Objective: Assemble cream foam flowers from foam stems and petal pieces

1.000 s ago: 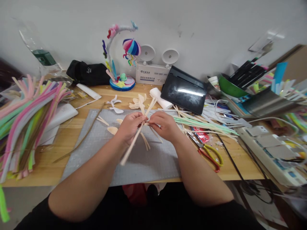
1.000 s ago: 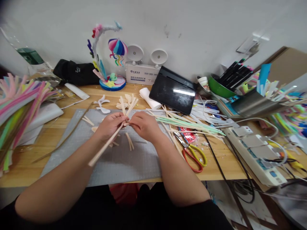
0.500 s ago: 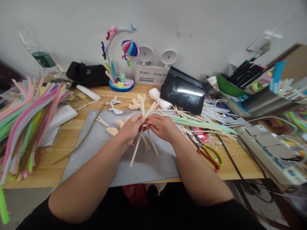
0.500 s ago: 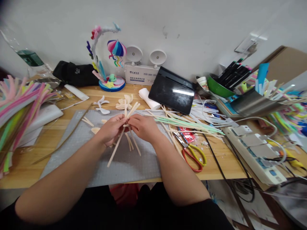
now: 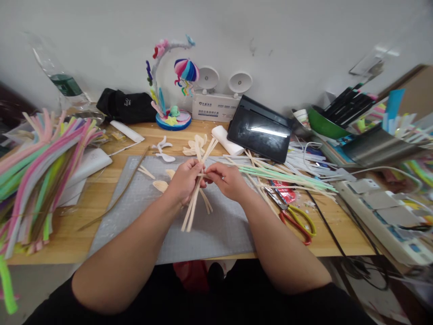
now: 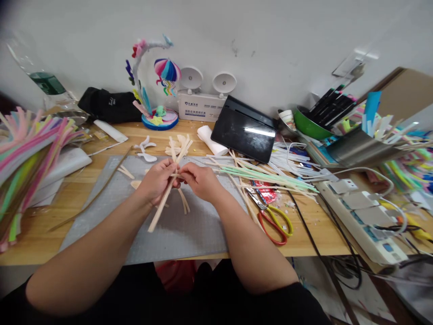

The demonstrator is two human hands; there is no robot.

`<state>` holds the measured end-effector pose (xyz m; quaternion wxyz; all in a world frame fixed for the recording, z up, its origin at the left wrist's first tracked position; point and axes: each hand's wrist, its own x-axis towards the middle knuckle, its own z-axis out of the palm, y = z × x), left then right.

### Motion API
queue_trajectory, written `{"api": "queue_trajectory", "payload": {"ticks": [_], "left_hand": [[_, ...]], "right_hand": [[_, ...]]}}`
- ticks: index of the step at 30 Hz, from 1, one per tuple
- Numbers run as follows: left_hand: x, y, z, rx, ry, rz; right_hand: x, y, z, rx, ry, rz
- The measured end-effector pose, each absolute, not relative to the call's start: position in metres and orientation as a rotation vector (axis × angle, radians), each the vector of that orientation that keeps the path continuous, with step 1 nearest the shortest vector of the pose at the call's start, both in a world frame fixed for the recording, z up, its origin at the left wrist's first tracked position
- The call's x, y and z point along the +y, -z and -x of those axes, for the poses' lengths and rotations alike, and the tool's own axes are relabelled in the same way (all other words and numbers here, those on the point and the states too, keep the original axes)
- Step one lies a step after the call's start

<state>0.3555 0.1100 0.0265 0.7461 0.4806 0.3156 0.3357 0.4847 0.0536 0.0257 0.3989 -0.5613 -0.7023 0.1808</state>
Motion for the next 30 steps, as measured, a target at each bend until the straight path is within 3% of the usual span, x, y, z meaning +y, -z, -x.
{"api": "queue_trajectory", "payload": {"ticks": [4,14,30], "left_hand": [[0.112,-0.024,-0.355,0.715,-0.765,-1.138],[0.110,-0.026,-0.353,0.728,-0.609,-1.291],[0.103,-0.035,-0.352,0.615,-0.536,-1.142]], "right_hand": [[0.056,-0.022,-0.482,-1.673,-0.720,1.398],[0.057,-0.028,-0.505,-1.959,0.003,1.444],[0.056,-0.034,-0.508,-1.758,-0.054,1.376]]}}
